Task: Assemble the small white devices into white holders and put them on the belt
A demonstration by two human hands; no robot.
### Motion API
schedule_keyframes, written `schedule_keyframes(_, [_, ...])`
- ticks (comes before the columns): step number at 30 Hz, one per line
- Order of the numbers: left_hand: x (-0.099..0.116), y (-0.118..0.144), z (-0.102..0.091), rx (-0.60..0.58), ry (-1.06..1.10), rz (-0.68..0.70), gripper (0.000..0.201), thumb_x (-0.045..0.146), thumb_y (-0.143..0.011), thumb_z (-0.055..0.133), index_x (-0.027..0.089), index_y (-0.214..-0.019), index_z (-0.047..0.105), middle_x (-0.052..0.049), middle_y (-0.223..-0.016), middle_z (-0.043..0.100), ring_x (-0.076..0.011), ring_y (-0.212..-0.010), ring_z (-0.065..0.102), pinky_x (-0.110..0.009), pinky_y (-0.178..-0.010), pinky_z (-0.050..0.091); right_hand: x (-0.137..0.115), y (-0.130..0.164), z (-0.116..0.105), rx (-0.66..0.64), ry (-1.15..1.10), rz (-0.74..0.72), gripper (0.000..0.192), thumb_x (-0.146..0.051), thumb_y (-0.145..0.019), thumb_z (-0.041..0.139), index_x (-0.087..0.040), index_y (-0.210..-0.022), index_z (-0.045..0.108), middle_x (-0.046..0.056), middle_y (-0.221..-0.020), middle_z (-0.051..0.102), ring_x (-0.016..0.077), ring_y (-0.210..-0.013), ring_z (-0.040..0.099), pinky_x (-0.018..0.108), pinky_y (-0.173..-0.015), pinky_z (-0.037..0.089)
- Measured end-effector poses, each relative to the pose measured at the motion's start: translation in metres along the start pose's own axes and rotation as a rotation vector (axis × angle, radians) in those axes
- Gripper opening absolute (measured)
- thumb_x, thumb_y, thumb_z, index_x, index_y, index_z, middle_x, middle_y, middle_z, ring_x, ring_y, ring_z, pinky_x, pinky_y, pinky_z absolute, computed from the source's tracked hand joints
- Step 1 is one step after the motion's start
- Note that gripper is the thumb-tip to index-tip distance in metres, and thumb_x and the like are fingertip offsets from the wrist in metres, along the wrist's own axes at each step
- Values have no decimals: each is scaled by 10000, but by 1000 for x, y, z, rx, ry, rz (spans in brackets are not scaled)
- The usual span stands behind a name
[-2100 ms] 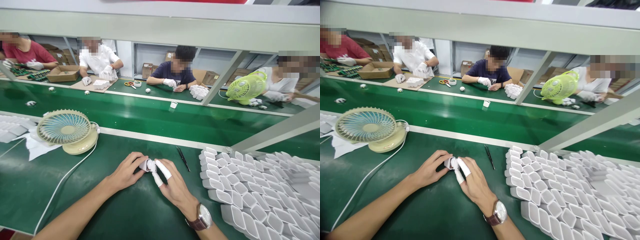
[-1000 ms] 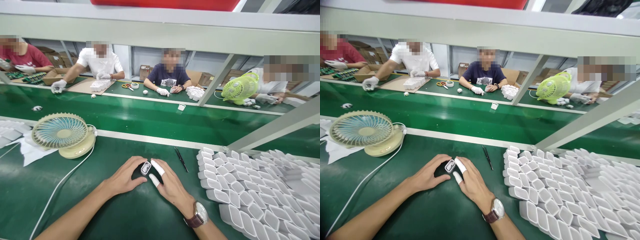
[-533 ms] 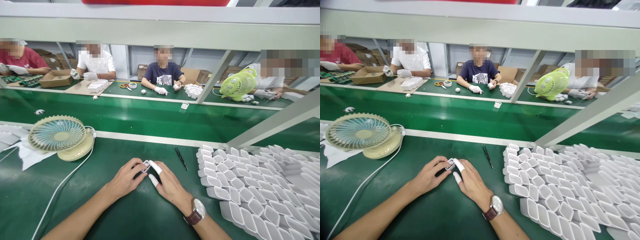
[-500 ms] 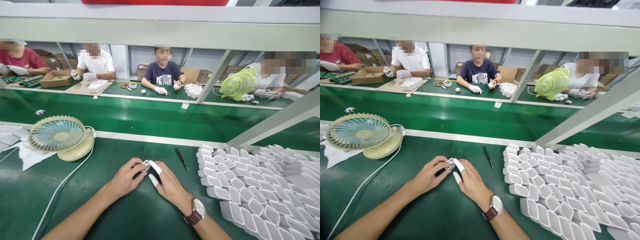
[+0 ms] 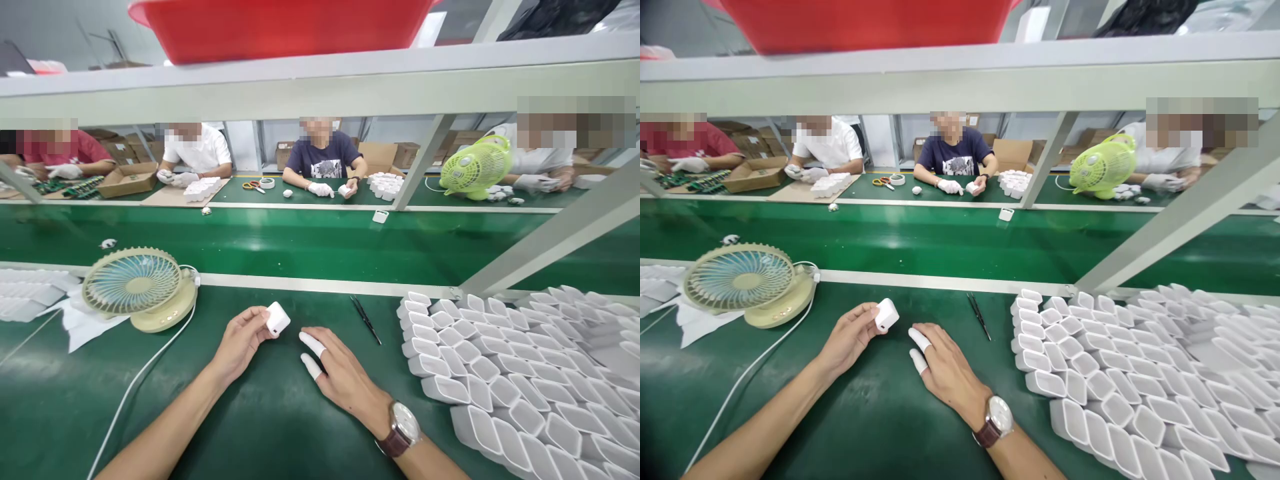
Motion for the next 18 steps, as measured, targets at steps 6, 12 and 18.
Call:
schedule_keyframes(6, [-6,-1,-1,56,141,-70,268,313,-760,890,130,-896,750,-33,-846,724,-108,-725,673,-205,-678,609,-4,1,2,10,24,-36,316,-155,-1023,518,-179,-1334,567,158,-1324,665,289,-1235,651,514,-1006,614])
schedule_keyframes(12, [-6,-4,1,-2,54,-40,306,337,-754,895,144,-921,726,-34,-866,738,-139,-768,701,-250,-716,622,-16,4,11,-49,64,-65,358,-191,-986,606,-129,-1338,577,195,-1395,637,310,-1313,613,485,-1047,596])
schedule_keyframes(18, [7,-24,-12,26,-321,161,430,400,-762,863,163,-1060,664,-34,-900,725,-168,-790,712,-297,-717,626,-19,6,17,-57,77,-78,375,-208,-948,667,-146,-1313,607,172,-1384,661,299,-1317,616,447,-1081,570])
Point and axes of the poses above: each hand's wrist, its own y-axis away from the middle knuckle, its own z-axis out of the palm, x = y × z, the point moved 7 cm from there along -y, towards the middle knuckle
